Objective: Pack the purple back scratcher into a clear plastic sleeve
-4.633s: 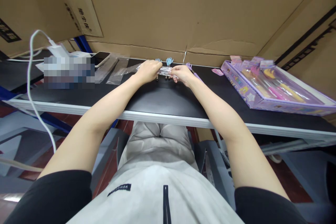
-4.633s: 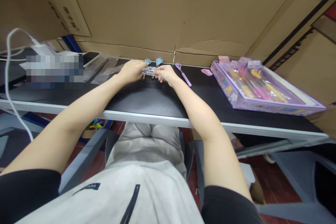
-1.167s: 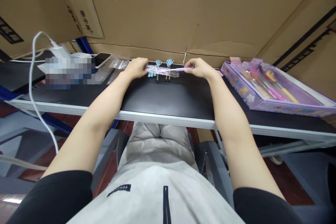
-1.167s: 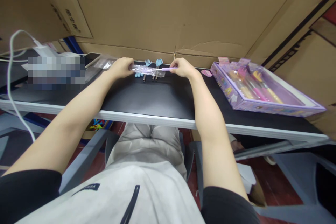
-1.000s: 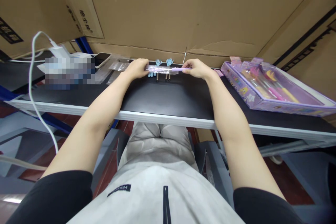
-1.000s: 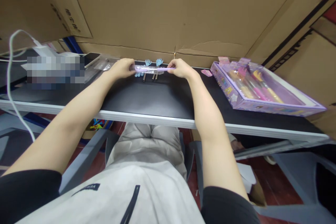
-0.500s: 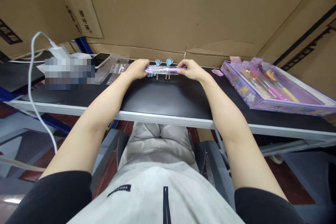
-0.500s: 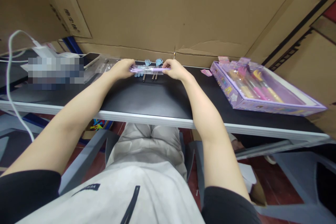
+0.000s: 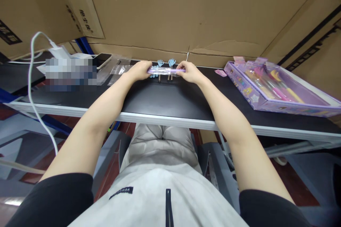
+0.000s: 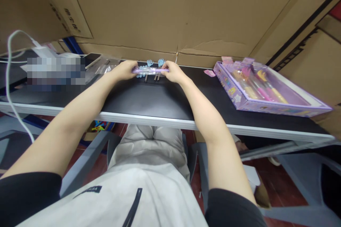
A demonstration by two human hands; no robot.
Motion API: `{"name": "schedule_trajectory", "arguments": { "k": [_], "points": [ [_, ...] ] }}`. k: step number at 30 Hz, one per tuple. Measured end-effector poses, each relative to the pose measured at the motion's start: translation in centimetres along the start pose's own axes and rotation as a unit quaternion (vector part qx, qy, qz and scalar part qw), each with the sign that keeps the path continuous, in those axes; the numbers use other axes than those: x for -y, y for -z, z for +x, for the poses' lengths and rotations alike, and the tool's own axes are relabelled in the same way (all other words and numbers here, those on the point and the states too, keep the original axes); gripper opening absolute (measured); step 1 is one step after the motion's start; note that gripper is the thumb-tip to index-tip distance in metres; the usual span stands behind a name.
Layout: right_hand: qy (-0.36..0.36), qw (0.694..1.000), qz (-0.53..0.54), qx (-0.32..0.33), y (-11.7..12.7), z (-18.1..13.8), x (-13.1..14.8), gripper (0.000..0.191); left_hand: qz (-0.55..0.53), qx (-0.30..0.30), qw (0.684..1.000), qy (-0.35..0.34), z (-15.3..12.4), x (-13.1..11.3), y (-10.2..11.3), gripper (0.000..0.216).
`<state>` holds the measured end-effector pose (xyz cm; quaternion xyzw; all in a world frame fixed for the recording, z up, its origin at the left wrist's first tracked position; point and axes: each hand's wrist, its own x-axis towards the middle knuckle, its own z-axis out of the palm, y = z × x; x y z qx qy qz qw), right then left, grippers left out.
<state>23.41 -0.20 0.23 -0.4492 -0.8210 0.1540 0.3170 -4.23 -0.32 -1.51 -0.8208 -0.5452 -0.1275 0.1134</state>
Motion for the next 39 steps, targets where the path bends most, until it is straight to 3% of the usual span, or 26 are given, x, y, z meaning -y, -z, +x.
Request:
{"name": "schedule_trajectory", "arguments": {
  "k": [6, 11, 16, 21, 27, 33, 39],
  "points": [
    [0.027, 0.999, 0.016, 0.016, -0.9, -0.1, 0.7, 0.014, -0.012, -0.010, 1.000, -0.025, 0.2, -1.3, -0.3, 0.022],
    [0.026, 0.999, 0.018, 0.014, 0.1, -0.1, 1.0, 0.018, -0.037, -0.030, 0.999, -0.021, 0.3, -1.0, -0.3, 0.022],
    [-0.018, 0.999, 0.035, 0.023, 1.4, -0.2, 0.7, 0.023, -0.034, -0.033, 0.999, -0.008, 0.3, 0.0, -0.2, 0.023],
    [-0.038, 0.994, 0.095, 0.038, 0.6, -0.5, 1.7, 0.033, -0.032, -0.037, 0.999, -0.021, 0.5, -0.5, -0.3, 0.021],
    [-0.062, 0.977, 0.187, 0.078, 0.3, -0.8, 3.2, 0.030, -0.042, -0.041, 0.998, -0.035, 0.6, -1.1, -0.4, 0.017],
    [-0.058, 0.982, 0.169, 0.055, 0.4, -1.1, 3.2, 0.032, -0.052, -0.042, 0.996, -0.057, 0.5, -1.5, -0.2, 0.019],
    [-0.048, 0.986, 0.145, 0.070, 0.7, -1.1, 3.1, 0.033, -0.033, -0.052, 0.996, -0.059, 0.1, -2.2, 0.3, 0.023]
  ]
}}
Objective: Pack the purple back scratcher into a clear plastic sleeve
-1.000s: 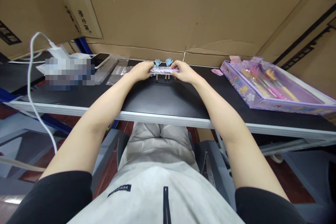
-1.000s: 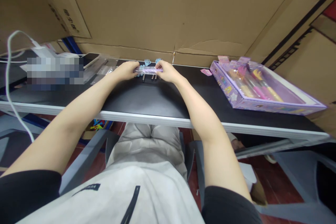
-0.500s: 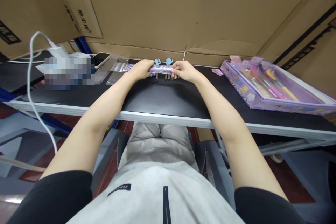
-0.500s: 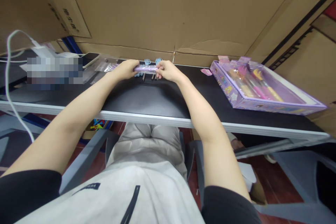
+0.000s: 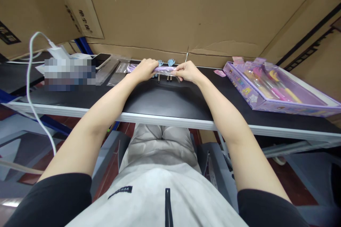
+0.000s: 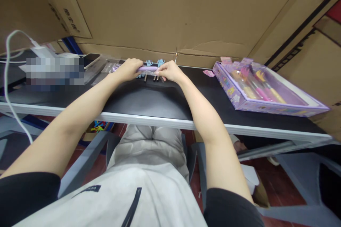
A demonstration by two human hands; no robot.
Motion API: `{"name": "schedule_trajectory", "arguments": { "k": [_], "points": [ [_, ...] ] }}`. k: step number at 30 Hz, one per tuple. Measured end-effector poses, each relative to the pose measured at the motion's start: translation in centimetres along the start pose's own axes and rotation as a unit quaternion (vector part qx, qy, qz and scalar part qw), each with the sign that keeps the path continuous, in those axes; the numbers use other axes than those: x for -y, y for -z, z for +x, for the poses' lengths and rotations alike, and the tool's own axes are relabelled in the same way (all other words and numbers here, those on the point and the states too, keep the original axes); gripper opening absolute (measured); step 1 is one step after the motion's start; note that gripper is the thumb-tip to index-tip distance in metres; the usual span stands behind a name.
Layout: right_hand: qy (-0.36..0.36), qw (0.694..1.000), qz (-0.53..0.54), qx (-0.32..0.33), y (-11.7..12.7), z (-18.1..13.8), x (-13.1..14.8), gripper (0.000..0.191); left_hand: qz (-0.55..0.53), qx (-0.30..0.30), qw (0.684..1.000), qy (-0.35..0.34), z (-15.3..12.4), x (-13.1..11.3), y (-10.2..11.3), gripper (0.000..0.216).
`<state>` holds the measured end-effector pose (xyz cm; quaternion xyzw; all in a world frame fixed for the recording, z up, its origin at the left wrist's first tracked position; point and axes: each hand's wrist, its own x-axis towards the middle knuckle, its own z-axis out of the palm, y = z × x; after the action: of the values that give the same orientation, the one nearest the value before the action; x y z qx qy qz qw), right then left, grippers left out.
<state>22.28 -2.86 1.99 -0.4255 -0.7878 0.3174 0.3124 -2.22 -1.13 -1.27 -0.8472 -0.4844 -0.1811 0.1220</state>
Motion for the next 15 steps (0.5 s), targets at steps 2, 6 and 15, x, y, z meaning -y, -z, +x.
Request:
{"name": "schedule_trajectory", "arguments": {
  "k": [2, 6, 15],
  "points": [
    [-0.007, 1.000, 0.011, -0.015, 0.6, 0.0, 0.0, 0.032, 0.019, -0.020, 1.000, -0.008, -0.2, -0.1, 0.5, 0.024],
    [-0.011, 0.993, 0.065, -0.094, 2.0, 0.3, -0.4, 0.035, 0.067, -0.056, 0.996, -0.002, -0.2, -0.3, 2.0, 0.027],
    [-0.075, 0.962, 0.127, -0.231, 5.3, 0.8, -3.7, 0.028, 0.147, 0.008, 0.989, -0.025, 1.2, -1.3, 2.7, 0.047]
  ]
}}
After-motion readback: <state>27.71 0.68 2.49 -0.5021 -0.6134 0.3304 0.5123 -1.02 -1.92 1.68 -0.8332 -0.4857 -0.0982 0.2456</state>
